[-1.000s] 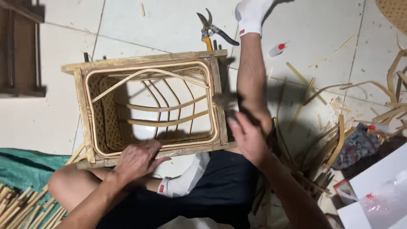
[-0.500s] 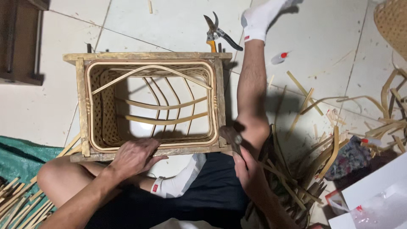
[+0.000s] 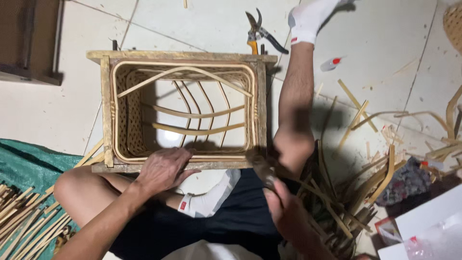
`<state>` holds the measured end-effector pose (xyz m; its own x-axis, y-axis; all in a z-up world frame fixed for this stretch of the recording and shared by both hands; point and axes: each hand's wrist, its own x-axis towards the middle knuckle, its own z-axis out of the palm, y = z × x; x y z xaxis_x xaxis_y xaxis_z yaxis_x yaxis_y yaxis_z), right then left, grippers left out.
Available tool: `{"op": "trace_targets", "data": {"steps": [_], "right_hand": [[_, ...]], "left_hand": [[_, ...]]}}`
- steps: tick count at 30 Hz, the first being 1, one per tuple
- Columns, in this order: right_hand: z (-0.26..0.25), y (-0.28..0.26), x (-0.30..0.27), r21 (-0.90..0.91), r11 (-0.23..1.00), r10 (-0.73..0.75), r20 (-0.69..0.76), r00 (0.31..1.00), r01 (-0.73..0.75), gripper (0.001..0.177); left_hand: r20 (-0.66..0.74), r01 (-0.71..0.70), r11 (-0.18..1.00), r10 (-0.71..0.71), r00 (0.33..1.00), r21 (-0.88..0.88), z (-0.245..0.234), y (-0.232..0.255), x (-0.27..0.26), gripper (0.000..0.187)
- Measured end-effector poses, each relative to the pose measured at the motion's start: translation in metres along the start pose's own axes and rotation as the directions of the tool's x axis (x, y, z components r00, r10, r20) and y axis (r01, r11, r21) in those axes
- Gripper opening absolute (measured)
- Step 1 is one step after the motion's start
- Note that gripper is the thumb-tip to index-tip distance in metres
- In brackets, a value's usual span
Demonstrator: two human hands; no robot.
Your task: The person sits on the floor and weaves thin bamboo strips into a rectangular basket frame. They use a hammer to tap the strips into place and a utility knife to trim excess material, gradually building up the basket's structure.
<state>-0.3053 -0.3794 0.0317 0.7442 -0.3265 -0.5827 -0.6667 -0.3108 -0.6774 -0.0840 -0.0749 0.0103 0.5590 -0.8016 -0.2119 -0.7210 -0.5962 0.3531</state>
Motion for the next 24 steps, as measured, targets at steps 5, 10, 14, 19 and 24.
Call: {"op": "trace_targets", "data": {"steps": [5, 10, 14, 19, 24], "right_hand": [[0.004, 0.01, 0.011, -0.197, 0.832, -0.529, -0.005, 0.848, 0.518, 0.037], [-0.001, 0.066, 0.013, -0.044, 0.969, -0.243, 0.017, 0.97, 0.243, 0.038], [-0.002, 0.095, 0.027, -0.15, 0.939, -0.32, -0.043, 0.946, 0.311, 0.031], [0.011, 0.08, 0.046, -0.041, 0.905, -0.425, -0.109, 0.899, 0.423, 0.037], [-0.015, 0.04, 0.061, 0.097, 0.984, -0.139, -0.086, 0.987, 0.148, 0.036]], "left_hand": [[-0.134, -0.065, 0.998, 0.064, 0.989, -0.006, -0.003, 0.0, -0.002, 0.051], [-0.073, -0.028, 1.0, 0.028, 0.997, 0.005, -0.003, 0.003, -0.006, 0.054], [0.004, 0.008, 0.998, -0.008, 1.0, -0.066, 0.0, 0.001, -0.004, 0.049], [-0.037, -0.02, 0.994, 0.016, 0.999, -0.111, 0.001, -0.003, -0.002, 0.053], [-0.021, -0.041, 0.992, 0.039, 0.999, -0.121, -0.013, 0.003, 0.006, 0.055]]}}
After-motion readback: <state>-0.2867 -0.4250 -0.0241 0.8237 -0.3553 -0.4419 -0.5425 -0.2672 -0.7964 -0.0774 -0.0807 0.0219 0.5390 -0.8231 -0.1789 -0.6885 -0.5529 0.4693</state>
